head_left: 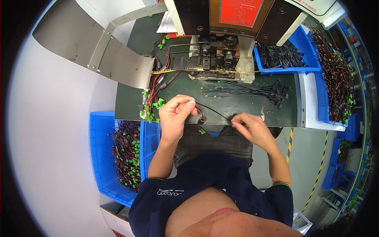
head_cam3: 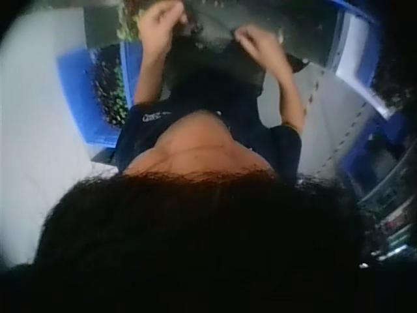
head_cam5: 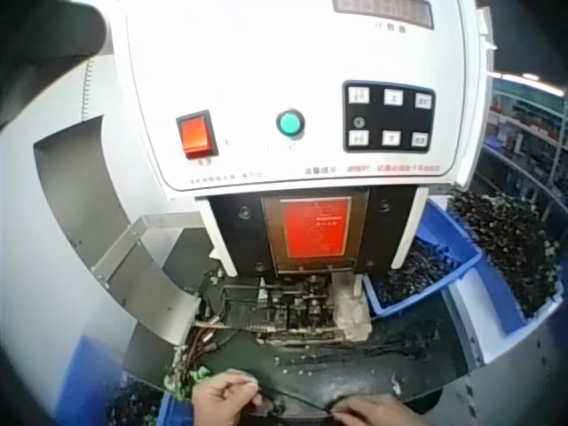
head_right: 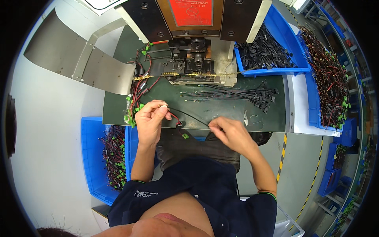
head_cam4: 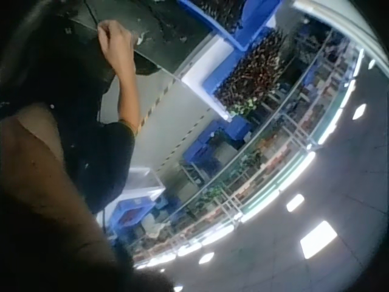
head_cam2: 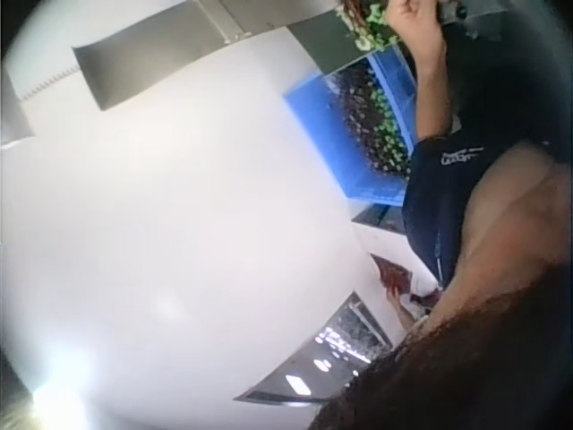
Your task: The person connects wire leads to wire harnesses by hand, crimps the wire ends using a crimping machine, and places the finished harnesses into a tray.
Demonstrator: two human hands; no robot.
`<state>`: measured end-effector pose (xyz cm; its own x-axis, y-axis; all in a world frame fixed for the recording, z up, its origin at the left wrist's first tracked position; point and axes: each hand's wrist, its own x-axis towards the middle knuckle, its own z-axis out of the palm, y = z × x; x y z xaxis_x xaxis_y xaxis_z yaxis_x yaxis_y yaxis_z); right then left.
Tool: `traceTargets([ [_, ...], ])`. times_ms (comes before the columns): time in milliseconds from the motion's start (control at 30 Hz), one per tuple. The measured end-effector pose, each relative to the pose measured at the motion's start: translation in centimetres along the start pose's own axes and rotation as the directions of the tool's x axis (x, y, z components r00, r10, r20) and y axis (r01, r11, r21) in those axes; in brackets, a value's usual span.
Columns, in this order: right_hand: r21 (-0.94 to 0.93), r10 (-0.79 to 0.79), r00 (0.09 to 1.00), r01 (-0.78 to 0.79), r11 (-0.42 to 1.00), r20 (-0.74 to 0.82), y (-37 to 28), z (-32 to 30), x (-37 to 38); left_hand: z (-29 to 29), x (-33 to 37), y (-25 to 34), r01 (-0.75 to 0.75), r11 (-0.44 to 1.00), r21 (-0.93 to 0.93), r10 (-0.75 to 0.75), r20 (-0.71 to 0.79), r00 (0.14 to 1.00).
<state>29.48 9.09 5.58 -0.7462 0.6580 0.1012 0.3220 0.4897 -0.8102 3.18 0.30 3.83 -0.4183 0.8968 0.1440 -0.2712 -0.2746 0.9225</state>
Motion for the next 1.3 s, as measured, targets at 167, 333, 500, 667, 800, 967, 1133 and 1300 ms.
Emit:
traceTargets([
  [167,0.329,0.103,0.994,-0.084,0.941,-0.042,-1.5,3.3,0.2,2.0,-0.9,-0.5,0.081,0.996,-0.039,-0.075,0.135,0.988],
  [333,0.485,0.026,0.955,0.127,0.865,-0.295,-1.3,5.7,2.5,3.1,-1.3,-0.9,0.103,0.993,-0.058,-0.096,0.108,0.989],
  [500,0.585,0.111,0.966,0.048,0.810,-0.232,-0.9,6.4,2.7,2.8,-1.2,-1.1,0.066,0.996,-0.059,-0.062,0.078,0.995],
  [667,0.613,0.147,0.968,0.011,0.790,-0.206,-0.8,6.6,2.6,2.5,-1.1,-1.5,0.050,0.999,-0.004,-0.049,0.087,0.995],
  [800,0.752,0.238,0.962,-0.059,0.656,-0.132,-0.7,6.6,2.5,2.6,-1.0,-1.6,0.064,0.998,-0.019,-0.062,0.066,0.996],
  [967,0.811,0.261,0.962,-0.093,0.578,-0.075,-0.4,6.2,2.4,2.7,-1.1,-1.2,0.156,0.987,-0.036,-0.153,0.074,0.985],
  [1133,0.760,0.236,0.971,-0.128,0.638,-0.035,-0.2,6.3,2.3,2.4,-0.5,-0.9,0.218,0.975,0.032,-0.221,0.177,0.959],
  [1300,0.778,0.240,0.971,-0.138,0.613,-0.017,0.0,6.2,2.2,2.5,-0.3,-1.6,0.122,0.991,0.053,-0.126,0.089,0.988],
])
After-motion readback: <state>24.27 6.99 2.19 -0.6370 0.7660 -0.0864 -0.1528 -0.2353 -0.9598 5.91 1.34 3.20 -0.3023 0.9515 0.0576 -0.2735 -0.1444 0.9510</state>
